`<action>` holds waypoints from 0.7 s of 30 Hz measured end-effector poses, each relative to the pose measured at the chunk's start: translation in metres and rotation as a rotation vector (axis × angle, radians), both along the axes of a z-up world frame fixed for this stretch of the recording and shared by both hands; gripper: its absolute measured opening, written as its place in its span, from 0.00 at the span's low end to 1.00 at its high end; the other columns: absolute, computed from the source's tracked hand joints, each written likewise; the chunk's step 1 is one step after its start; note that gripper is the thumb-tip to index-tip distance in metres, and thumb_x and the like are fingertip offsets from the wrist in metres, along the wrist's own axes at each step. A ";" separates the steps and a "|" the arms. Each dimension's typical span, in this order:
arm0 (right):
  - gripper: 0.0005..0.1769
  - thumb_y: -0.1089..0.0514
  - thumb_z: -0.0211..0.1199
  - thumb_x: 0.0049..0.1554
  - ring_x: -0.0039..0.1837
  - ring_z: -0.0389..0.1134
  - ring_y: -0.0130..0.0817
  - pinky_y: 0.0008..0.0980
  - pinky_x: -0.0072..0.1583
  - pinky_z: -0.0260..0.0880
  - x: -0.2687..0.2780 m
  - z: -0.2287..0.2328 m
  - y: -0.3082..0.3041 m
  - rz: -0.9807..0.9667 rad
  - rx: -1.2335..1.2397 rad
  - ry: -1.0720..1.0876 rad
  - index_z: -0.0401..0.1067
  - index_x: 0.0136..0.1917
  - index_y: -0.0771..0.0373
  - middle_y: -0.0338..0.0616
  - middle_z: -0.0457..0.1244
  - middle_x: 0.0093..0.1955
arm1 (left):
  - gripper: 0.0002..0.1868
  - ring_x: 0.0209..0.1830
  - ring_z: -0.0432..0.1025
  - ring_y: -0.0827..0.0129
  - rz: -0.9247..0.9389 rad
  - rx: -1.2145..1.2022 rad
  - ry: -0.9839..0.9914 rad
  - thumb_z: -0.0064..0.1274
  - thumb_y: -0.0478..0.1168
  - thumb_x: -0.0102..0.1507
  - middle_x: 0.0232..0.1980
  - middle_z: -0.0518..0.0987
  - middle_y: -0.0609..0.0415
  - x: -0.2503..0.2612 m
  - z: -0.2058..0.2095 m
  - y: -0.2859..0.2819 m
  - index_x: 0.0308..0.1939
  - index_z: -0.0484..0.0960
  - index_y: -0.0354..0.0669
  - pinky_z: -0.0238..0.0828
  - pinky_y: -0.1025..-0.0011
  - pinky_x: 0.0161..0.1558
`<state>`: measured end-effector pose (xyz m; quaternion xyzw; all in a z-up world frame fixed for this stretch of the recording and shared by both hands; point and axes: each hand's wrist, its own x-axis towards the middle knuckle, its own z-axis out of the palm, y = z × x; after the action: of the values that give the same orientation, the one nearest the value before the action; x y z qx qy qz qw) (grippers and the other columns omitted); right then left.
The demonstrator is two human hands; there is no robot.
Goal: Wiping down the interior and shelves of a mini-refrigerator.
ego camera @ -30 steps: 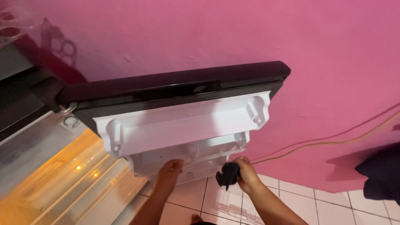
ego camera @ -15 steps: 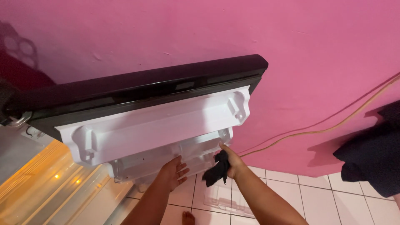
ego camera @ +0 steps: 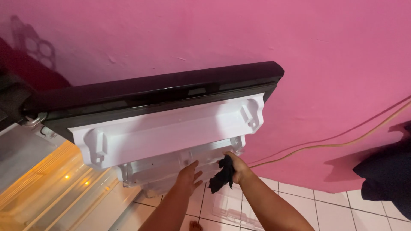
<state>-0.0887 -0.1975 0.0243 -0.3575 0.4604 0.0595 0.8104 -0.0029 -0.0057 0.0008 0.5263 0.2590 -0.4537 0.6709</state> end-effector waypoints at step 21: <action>0.35 0.37 0.63 0.53 0.57 0.63 0.69 0.64 0.52 0.71 -0.017 0.020 0.017 -0.014 0.044 0.062 0.65 0.55 0.73 0.61 0.57 0.51 | 0.44 0.72 0.66 0.56 -0.066 0.042 -0.046 0.63 0.53 0.60 0.79 0.64 0.50 -0.011 0.012 0.025 0.76 0.64 0.49 0.64 0.56 0.67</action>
<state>-0.1056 -0.1807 0.0441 -0.3342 0.4862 0.0750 0.8040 -0.0141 0.0190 0.0125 0.5588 0.2355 -0.4578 0.6502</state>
